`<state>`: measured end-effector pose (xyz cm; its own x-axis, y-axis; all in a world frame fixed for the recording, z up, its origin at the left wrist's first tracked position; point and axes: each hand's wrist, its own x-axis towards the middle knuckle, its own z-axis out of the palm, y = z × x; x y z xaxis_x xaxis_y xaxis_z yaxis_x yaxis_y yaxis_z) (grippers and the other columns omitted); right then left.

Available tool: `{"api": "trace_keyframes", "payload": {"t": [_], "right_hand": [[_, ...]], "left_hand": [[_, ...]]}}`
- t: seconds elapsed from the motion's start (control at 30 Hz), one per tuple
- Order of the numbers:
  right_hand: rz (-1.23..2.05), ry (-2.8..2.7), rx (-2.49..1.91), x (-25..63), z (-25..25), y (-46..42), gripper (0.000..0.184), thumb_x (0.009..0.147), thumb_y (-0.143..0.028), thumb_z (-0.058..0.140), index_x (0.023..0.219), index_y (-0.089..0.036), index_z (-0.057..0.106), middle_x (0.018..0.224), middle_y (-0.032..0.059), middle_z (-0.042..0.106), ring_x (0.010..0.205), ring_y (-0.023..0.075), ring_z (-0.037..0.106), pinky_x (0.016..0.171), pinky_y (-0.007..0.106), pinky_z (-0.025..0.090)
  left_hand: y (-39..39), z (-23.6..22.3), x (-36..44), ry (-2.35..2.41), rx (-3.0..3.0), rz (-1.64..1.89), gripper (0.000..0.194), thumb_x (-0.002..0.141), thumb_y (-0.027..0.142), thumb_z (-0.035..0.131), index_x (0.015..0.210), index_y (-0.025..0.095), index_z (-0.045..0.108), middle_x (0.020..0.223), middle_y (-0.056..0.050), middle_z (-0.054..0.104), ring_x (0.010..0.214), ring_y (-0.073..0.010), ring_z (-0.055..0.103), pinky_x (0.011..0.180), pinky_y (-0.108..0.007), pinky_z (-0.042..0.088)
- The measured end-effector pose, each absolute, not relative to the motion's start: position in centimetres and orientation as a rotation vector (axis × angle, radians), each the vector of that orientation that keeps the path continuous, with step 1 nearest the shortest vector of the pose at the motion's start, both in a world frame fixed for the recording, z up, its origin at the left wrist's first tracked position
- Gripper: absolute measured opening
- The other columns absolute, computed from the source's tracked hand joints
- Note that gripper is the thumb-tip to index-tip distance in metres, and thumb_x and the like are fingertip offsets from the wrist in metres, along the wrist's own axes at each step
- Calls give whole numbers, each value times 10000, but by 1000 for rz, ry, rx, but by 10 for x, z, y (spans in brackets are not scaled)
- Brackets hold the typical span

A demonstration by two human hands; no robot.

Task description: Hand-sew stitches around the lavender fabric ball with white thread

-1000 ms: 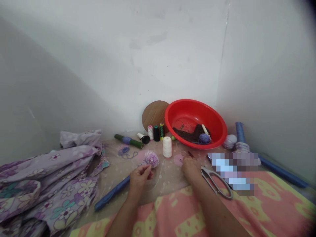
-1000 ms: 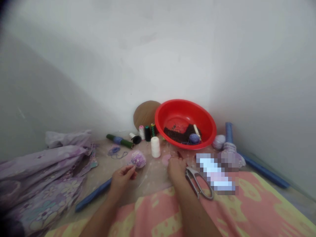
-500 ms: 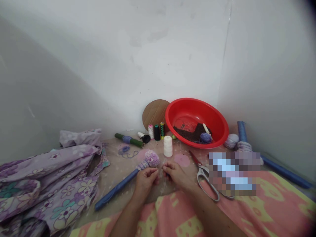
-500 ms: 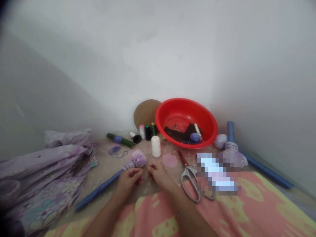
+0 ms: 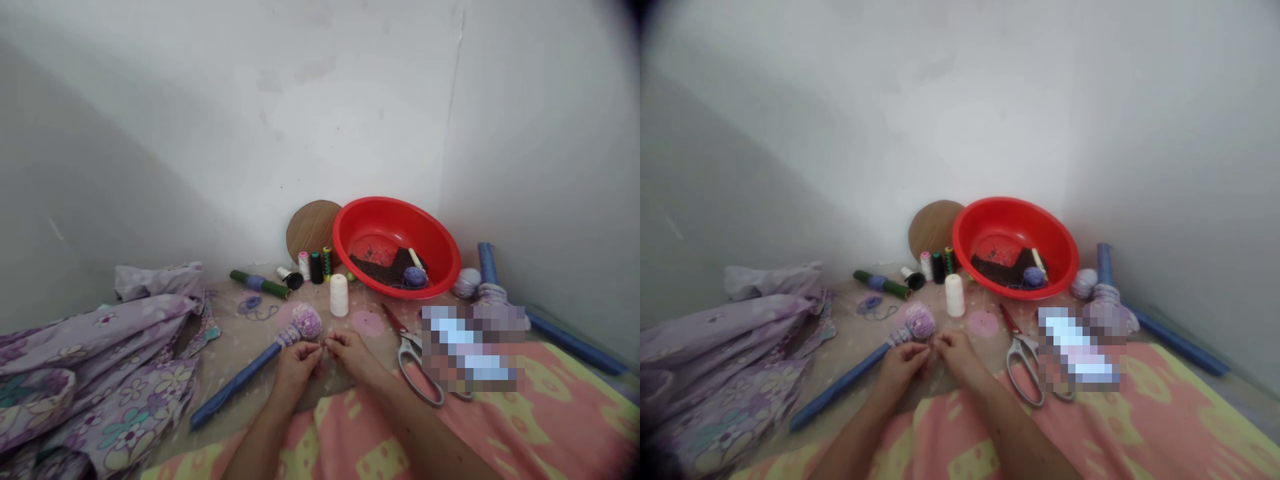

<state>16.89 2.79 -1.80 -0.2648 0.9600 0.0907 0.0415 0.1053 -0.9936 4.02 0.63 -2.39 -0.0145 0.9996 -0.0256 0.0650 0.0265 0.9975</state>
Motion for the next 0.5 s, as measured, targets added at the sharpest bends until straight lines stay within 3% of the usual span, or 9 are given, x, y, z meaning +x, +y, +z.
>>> {"api": "trace_keyframes", "payload": {"t": [0.5], "right_hand": [[1271,-1529,-1023,171,-22,30,228,646,-302,476,474,-163,418,432,-68,344,417,50,276,416,189,209]], "left_hand": [[6,-23,41,1294,1231,1128,273,546,381,617,600,114,592,419,15,534,351,-67,431,392,-183,328]]}}
